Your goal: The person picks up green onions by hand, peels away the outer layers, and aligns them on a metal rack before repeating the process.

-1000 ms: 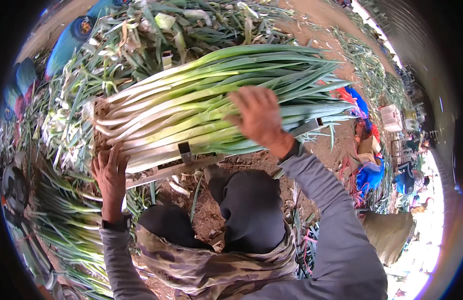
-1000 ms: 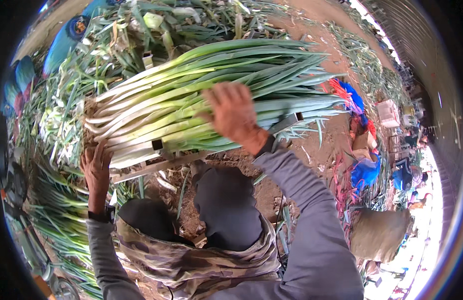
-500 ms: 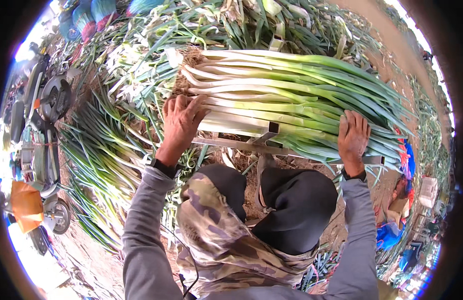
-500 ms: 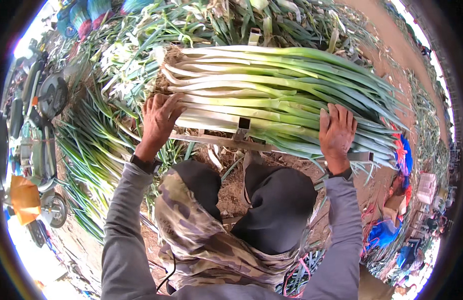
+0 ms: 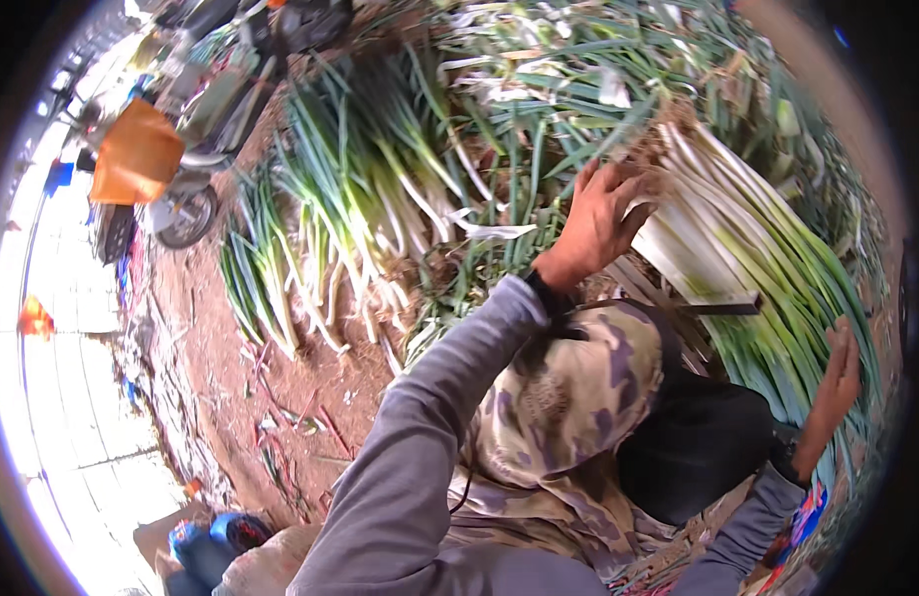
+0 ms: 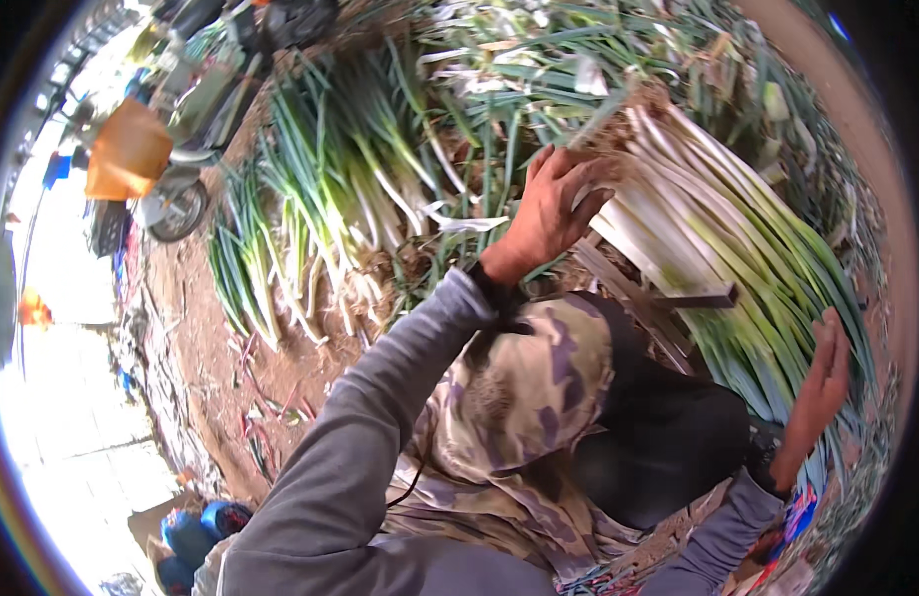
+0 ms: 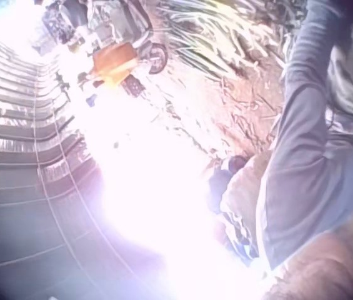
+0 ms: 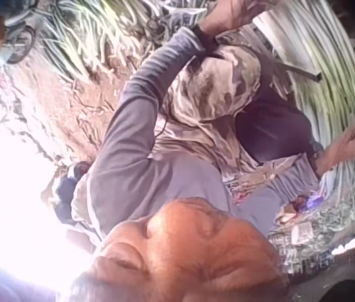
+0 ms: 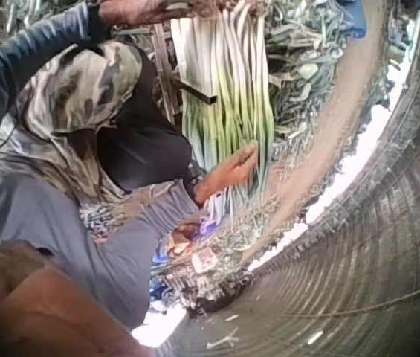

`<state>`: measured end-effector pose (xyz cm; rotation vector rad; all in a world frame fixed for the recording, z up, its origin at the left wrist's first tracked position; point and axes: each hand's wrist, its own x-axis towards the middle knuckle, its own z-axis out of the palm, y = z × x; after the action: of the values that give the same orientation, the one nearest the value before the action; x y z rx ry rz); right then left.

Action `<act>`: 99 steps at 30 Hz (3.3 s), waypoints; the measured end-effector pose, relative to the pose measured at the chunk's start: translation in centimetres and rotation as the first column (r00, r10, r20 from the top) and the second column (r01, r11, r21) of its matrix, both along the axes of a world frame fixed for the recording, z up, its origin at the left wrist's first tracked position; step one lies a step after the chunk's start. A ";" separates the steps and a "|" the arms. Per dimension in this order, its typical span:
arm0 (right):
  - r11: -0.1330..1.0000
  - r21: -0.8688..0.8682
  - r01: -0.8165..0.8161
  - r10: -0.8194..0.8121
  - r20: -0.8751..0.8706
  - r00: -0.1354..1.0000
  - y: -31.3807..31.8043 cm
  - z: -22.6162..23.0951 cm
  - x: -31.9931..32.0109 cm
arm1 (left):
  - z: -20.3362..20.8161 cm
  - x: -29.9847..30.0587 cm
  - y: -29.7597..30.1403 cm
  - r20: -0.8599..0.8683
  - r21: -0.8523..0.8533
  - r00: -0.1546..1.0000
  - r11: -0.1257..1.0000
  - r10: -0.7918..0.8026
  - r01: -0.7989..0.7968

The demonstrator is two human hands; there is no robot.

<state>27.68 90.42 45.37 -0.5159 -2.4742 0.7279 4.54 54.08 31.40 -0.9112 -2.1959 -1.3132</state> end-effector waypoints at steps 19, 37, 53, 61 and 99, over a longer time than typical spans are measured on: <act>0.960 0.169 -0.222 0.181 0.228 0.957 -1.4 0.2 -8.1 | -25.3 22.6 -42.2 0.976 -0.051 0.071 0.534 0.205 -0.844; 0.799 0.476 -0.366 -0.029 0.640 0.768 -5.2 -3.3 -9.6 | -29.1 19.6 -50.3 0.487 -0.731 -0.456 0.061 0.745 -0.680; 0.778 0.469 -0.418 -0.025 0.688 0.725 -8.0 -3.8 -11.2 | -35.0 24.9 -57.6 0.634 -0.517 -0.421 -0.049 0.648 -0.855; 0.703 0.561 -0.437 -0.092 0.681 0.726 -5.5 -5.1 -11.1 | -25.9 23.9 -71.5 0.530 -0.595 -0.546 -0.174 0.649 -0.785; 0.621 0.553 -0.555 -0.047 0.734 0.678 -3.8 -6.2 -9.4 | -28.0 4.2 -63.1 0.571 -0.734 0.082 0.553 0.817 -0.394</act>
<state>18.33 86.61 39.16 -0.0374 -3.2733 -0.6065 8.74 -9.01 3.36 1.0697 -3.1057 -0.8825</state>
